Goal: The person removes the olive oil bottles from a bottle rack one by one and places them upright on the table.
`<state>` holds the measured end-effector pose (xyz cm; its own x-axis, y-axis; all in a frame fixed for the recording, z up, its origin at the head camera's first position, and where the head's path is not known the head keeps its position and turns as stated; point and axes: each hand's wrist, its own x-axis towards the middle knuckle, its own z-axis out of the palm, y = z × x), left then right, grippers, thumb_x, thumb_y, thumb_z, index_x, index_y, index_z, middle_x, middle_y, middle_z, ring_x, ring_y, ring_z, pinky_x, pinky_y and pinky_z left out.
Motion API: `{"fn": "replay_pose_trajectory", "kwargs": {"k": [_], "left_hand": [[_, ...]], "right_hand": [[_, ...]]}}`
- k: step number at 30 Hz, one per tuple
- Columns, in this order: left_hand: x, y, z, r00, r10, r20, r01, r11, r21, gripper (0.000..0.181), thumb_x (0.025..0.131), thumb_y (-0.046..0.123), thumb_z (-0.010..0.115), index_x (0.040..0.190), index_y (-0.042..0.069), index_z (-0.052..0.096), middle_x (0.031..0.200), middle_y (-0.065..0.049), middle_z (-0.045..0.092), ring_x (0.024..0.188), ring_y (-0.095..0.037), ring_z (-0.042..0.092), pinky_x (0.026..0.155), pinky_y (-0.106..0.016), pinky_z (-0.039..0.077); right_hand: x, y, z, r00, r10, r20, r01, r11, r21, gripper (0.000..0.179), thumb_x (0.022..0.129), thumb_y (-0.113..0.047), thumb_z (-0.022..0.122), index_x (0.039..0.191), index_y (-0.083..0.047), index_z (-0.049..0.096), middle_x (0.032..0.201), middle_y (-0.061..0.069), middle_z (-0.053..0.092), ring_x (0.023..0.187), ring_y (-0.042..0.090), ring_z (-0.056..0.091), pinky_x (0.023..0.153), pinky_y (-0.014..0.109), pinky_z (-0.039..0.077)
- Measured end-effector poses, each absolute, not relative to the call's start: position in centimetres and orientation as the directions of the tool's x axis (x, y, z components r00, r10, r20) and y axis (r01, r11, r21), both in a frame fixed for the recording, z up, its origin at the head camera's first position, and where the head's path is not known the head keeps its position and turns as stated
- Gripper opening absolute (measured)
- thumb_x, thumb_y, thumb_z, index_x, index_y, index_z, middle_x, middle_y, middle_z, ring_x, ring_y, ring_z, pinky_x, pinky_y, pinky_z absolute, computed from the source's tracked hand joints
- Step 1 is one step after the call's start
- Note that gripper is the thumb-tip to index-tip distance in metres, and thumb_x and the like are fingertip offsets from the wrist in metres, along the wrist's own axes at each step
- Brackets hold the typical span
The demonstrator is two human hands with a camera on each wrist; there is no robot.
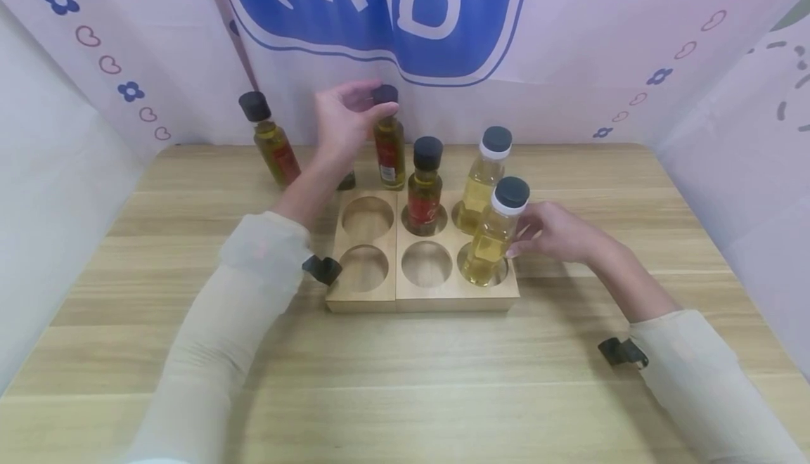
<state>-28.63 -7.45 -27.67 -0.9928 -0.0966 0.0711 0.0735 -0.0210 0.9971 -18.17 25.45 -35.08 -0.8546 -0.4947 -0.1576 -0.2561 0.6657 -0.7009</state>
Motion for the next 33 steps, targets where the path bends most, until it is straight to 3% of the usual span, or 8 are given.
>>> {"fn": "replay_pose_trajectory", "kwargs": {"k": [11, 33], "left_hand": [[-29.4, -7.2, -28.4, -0.989, -0.119, 0.084, 0.087, -0.02, 0.996, 0.05, 0.08, -0.001, 0.087, 0.127, -0.001, 0.071, 0.132, -0.011, 0.071, 0.12, -0.02, 0.068, 0.098, -0.021, 0.055], [-29.6, -6.9, -28.9, -0.989, -0.12, 0.083, 0.08, 0.029, 0.996, 0.051, 0.083, 0.006, 0.087, 0.131, 0.005, 0.069, 0.136, -0.009, 0.069, 0.121, -0.018, 0.066, 0.101, -0.021, 0.054]], "right_hand": [[-18.0, 25.5, -35.1, -0.862, -0.479, -0.167, -0.245, 0.681, -0.69, 0.044, 0.083, -0.007, 0.086, 0.121, 0.005, 0.069, 0.11, 0.02, 0.075, 0.096, 0.032, 0.074, 0.089, 0.048, 0.062], [-18.1, 25.5, -35.1, -0.858, -0.484, -0.169, -0.243, 0.674, -0.697, 0.044, 0.083, -0.005, 0.085, 0.122, 0.005, 0.068, 0.11, 0.019, 0.075, 0.096, 0.031, 0.074, 0.088, 0.046, 0.062]]}}
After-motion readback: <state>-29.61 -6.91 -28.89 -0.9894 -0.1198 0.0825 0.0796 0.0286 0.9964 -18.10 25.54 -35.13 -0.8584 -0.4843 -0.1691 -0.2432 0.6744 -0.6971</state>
